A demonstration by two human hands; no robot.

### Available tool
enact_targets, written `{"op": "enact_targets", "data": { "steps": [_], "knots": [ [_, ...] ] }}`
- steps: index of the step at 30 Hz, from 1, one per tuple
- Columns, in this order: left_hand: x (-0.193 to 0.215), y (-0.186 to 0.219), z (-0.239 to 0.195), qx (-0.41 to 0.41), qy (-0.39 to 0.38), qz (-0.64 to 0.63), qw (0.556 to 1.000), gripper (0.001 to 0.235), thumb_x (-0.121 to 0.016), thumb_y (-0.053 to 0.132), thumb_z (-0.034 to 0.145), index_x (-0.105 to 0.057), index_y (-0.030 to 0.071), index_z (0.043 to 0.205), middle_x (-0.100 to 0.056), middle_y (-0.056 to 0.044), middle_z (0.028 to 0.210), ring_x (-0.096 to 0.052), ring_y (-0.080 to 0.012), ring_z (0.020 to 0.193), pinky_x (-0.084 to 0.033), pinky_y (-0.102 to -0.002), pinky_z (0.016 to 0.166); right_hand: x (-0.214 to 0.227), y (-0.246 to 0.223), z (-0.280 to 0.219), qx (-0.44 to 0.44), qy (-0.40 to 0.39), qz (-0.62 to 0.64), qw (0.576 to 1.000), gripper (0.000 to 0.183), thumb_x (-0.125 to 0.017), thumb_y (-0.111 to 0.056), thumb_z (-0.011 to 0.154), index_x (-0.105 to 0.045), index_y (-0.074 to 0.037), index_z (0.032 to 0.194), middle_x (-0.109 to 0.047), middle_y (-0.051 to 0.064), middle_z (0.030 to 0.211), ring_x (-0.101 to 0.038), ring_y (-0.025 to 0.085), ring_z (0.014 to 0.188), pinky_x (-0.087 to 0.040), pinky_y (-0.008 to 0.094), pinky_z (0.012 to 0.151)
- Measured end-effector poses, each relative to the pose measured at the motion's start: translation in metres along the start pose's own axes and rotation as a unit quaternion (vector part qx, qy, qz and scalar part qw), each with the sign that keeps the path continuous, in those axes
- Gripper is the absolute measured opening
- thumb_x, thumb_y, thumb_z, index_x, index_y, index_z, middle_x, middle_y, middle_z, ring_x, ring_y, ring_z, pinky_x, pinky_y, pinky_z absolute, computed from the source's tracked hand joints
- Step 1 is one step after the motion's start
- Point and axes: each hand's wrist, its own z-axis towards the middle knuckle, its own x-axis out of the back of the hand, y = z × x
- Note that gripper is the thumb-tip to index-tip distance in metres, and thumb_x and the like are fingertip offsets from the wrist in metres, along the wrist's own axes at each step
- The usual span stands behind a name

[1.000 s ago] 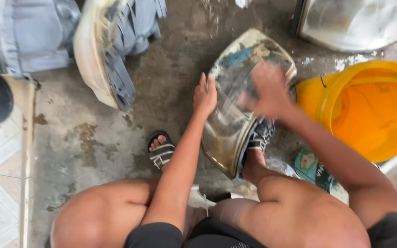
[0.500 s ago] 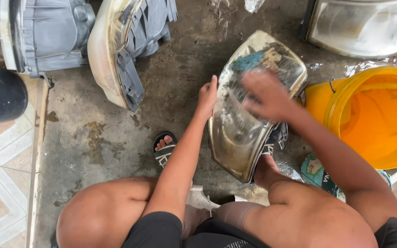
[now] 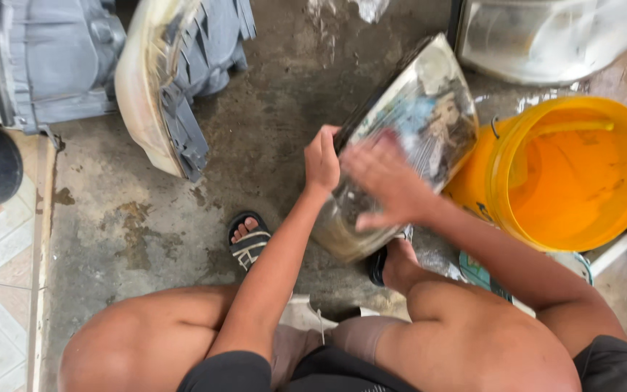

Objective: The person sands the surface of a car headlight housing with a piece of sandpaper while holding the assembly on their lap.

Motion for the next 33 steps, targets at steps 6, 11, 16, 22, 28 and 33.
{"op": "enact_targets", "data": {
  "steps": [6, 11, 16, 22, 28, 33],
  "knots": [
    [0.001, 0.003, -0.011, -0.055, -0.004, -0.021, 0.998, 0.079, -0.018, 0.069, 0.102, -0.071, 0.012, 0.109, -0.074, -0.005, 0.099, -0.07, -0.0241, 0.095, -0.049, -0.037, 0.08, 0.065, 0.024, 0.01, -0.177, 0.1, 0.003, 0.979, 0.112, -0.004, -0.086, 0.089, -0.033, 0.005, 0.148, -0.031, 0.025, 0.16, -0.032, 0.043, 0.141, -0.032, 0.061, 0.115],
    [-0.002, -0.001, -0.019, -0.038, -0.007, -0.069, 0.997, 0.083, -0.017, 0.069, 0.102, -0.072, 0.008, 0.115, -0.076, -0.008, 0.11, -0.071, -0.0241, 0.104, -0.053, -0.037, 0.086, 0.031, 0.027, 0.006, 0.029, 0.024, -0.046, 0.998, 0.105, -0.018, -0.083, 0.094, -0.03, 0.001, 0.157, -0.033, 0.019, 0.162, -0.028, 0.032, 0.147, -0.017, 0.052, 0.123],
    [-0.001, 0.004, -0.021, -0.061, -0.02, -0.043, 0.997, 0.084, -0.014, 0.068, 0.103, -0.07, 0.008, 0.12, -0.075, -0.008, 0.109, -0.072, -0.0249, 0.096, -0.053, -0.037, 0.075, 0.01, 0.037, 0.003, -0.055, 0.164, -0.027, 0.985, 0.112, -0.001, -0.089, 0.09, -0.006, -0.003, 0.161, -0.011, 0.014, 0.173, -0.007, 0.032, 0.162, 0.011, 0.059, 0.131],
    [-0.001, -0.005, -0.025, -0.102, -0.006, 0.014, 0.995, 0.076, -0.023, 0.068, 0.103, -0.067, 0.008, 0.119, -0.059, 0.001, 0.069, -0.063, -0.0183, 0.065, -0.043, -0.038, 0.061, 0.066, 0.04, 0.014, -0.33, 0.045, -0.009, 0.943, 0.027, -0.06, -0.003, 0.08, -0.049, -0.009, 0.103, -0.047, 0.005, 0.113, -0.042, 0.023, 0.104, -0.043, 0.043, 0.088],
    [0.0, 0.002, -0.02, -0.071, 0.02, 0.022, 0.997, 0.038, -0.046, 0.047, 0.099, -0.069, 0.021, 0.115, -0.074, -0.015, 0.086, -0.071, -0.0433, 0.089, -0.057, -0.051, 0.078, -0.011, 0.061, -0.004, -0.042, 0.066, -0.032, 0.996, 0.116, -0.017, -0.093, 0.082, -0.02, -0.013, 0.166, -0.015, 0.013, 0.172, -0.012, 0.034, 0.158, -0.002, 0.054, 0.126],
    [-0.001, 0.017, -0.031, -0.108, 0.0, 0.022, 0.994, 0.05, -0.05, 0.058, 0.101, -0.063, 0.01, 0.107, -0.058, 0.004, 0.071, -0.054, -0.0106, 0.059, -0.041, -0.033, 0.051, 0.066, 0.067, 0.036, -0.355, 0.211, 0.027, 0.91, 0.041, -0.033, 0.02, 0.075, -0.03, -0.017, 0.095, -0.028, 0.005, 0.096, -0.029, 0.022, 0.087, -0.033, 0.038, 0.078]
  ]
}}
